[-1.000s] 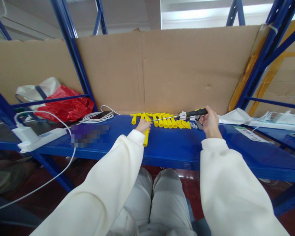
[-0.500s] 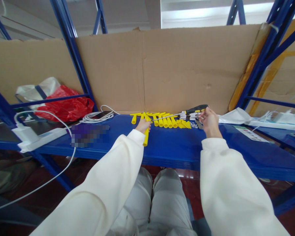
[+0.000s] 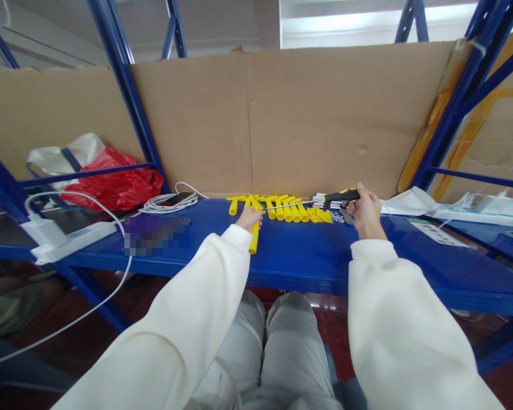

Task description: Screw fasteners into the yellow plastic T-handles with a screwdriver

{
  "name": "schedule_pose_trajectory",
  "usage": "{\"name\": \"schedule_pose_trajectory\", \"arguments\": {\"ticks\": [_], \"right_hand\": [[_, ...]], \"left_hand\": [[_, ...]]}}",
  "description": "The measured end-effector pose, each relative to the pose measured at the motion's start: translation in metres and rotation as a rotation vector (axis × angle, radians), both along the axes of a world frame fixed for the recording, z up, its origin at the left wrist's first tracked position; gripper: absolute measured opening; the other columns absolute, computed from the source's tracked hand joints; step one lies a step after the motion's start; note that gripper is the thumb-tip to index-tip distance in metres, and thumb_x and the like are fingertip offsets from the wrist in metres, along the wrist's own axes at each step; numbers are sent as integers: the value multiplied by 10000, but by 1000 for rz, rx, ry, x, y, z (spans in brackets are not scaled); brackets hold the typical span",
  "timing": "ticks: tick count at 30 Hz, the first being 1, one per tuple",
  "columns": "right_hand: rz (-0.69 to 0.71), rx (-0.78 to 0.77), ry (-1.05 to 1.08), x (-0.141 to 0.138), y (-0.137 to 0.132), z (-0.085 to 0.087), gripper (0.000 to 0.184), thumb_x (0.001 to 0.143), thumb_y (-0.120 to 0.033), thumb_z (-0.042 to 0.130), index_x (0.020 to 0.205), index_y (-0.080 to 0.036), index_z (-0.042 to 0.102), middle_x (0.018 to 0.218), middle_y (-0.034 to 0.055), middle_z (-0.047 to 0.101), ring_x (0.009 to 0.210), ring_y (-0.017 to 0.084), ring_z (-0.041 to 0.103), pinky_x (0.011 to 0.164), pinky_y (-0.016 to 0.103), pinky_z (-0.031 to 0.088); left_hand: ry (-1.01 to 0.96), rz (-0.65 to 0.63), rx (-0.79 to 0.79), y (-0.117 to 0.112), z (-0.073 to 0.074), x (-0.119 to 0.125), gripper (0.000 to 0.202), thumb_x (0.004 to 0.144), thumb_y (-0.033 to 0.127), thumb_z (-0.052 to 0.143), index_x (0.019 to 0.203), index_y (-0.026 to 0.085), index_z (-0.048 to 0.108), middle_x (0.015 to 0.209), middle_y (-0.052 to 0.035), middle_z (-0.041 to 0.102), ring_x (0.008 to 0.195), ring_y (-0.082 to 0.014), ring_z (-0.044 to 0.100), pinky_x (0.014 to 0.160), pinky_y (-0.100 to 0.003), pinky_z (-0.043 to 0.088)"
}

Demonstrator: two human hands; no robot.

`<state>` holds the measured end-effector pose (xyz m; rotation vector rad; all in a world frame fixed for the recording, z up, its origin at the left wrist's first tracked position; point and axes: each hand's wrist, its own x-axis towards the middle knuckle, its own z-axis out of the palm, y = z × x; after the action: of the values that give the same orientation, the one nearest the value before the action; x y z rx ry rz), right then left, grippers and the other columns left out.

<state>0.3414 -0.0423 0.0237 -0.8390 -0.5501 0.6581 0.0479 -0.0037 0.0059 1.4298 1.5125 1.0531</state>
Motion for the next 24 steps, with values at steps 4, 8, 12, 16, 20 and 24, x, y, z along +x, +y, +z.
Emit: {"name": "schedule_pose_trajectory", "arguments": {"ticks": [4,8,12,16,20,24], "right_hand": [[2,-3,-29,-4,-4,2,571,950,-454,872,667,-256,418,447,-107,321,355,86,359,307,178,326],[31,29,-24,-1,-3,2,613,956,-487,857,640,-247,391,453,-92,338,378,94,392,337,187,358],[83,3,35,0,-2,4,570,1076,-456,688,619,-241,424,465,-58,386,421,108,453,372,190,398],[98,0,17,-1,-2,4,526,1088,-436,669,638,-240,478,498,-43,445,445,109,462,382,194,396],[77,9,-36,-1,-1,0,586,985,-476,825,649,-247,403,485,-76,391,417,100,406,359,196,358],[61,21,-76,4,1,-4,682,906,-528,904,673,-246,329,478,-102,342,397,85,391,361,190,354]], "left_hand": [[-24,16,-50,-4,3,1,277,1020,100,543,1245,84,704,724,-31,660,545,-125,567,581,-235,499],[-33,13,-54,-4,4,0,251,1017,108,576,1226,90,713,742,-33,664,543,-129,578,583,-240,499],[-24,9,-56,-2,2,-1,273,1007,110,572,1232,101,727,717,-37,668,566,-159,612,595,-258,515],[-29,9,-46,0,2,-1,245,994,116,601,1198,108,736,721,-44,676,574,-160,622,594,-257,520],[-31,11,-41,-1,2,0,231,999,87,573,1167,104,730,716,-29,657,546,-133,581,590,-240,512],[-30,16,-37,-2,1,1,229,1004,85,563,1165,104,725,703,-19,644,528,-127,560,592,-239,511]]}}
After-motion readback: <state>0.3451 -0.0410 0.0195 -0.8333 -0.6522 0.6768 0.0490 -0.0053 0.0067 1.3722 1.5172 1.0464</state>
